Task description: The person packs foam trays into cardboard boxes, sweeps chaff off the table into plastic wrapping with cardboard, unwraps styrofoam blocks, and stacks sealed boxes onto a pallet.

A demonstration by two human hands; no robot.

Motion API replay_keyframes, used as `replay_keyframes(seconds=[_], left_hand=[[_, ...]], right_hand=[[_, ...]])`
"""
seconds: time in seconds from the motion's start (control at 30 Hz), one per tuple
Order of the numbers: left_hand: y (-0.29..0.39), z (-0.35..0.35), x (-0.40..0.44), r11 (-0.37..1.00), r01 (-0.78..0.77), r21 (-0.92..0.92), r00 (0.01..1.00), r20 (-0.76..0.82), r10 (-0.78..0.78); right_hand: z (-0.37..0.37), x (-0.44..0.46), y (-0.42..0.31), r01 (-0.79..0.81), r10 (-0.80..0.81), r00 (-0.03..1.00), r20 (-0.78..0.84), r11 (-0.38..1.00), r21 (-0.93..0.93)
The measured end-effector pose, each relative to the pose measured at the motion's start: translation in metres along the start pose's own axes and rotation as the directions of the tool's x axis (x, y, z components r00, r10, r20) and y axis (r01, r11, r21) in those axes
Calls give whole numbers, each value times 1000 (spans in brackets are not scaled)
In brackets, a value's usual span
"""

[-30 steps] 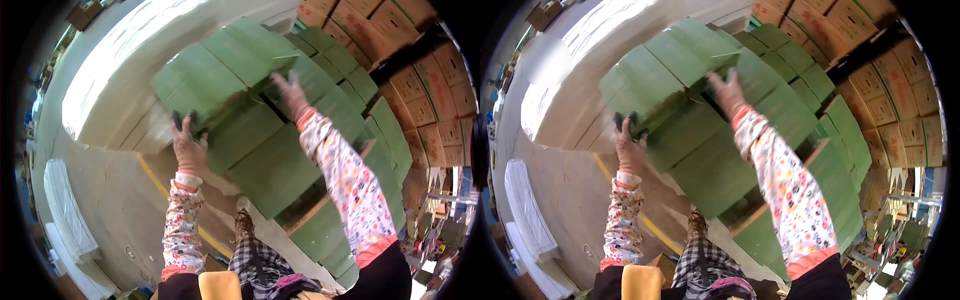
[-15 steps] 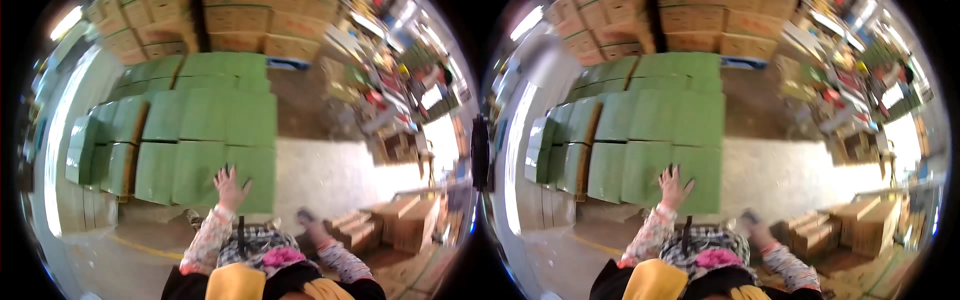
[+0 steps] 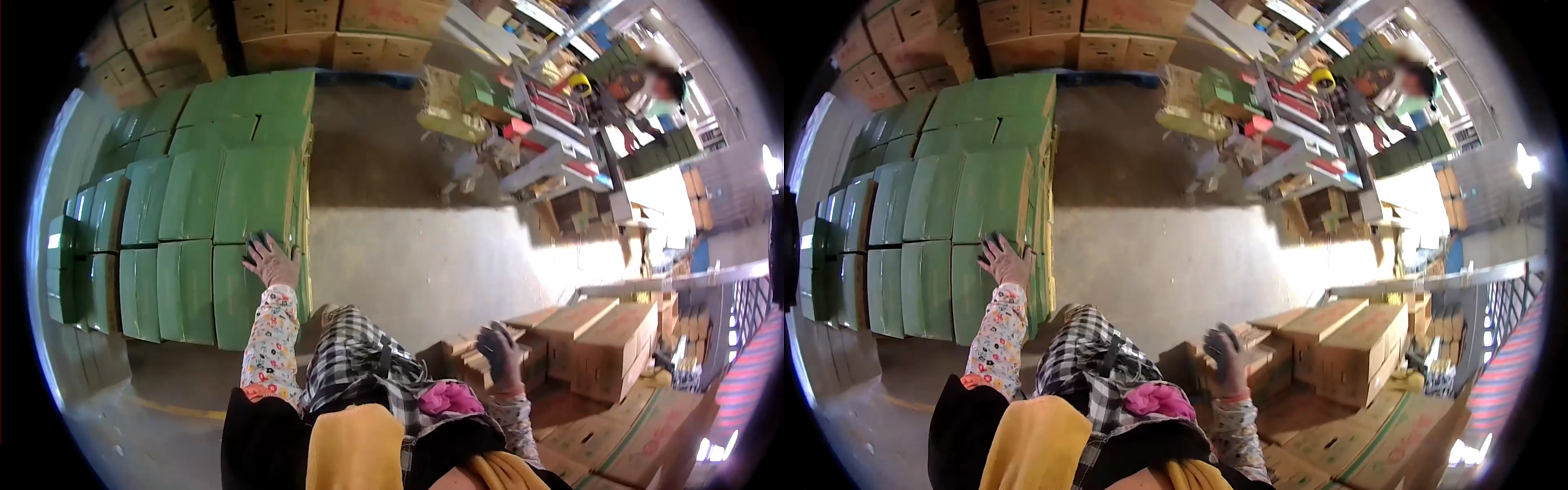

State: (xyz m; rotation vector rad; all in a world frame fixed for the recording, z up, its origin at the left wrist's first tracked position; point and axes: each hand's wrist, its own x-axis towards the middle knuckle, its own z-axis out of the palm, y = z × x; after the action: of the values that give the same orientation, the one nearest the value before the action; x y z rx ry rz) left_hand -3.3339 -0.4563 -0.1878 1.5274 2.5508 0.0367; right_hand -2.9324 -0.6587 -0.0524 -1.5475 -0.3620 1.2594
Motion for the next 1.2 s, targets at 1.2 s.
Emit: replay_keyframes(seconds=[1.2], left_hand=[[523, -24, 340, 728, -438, -527, 552, 481, 680]], right_hand=[[146, 640, -249, -17, -4, 942, 335, 998, 61]])
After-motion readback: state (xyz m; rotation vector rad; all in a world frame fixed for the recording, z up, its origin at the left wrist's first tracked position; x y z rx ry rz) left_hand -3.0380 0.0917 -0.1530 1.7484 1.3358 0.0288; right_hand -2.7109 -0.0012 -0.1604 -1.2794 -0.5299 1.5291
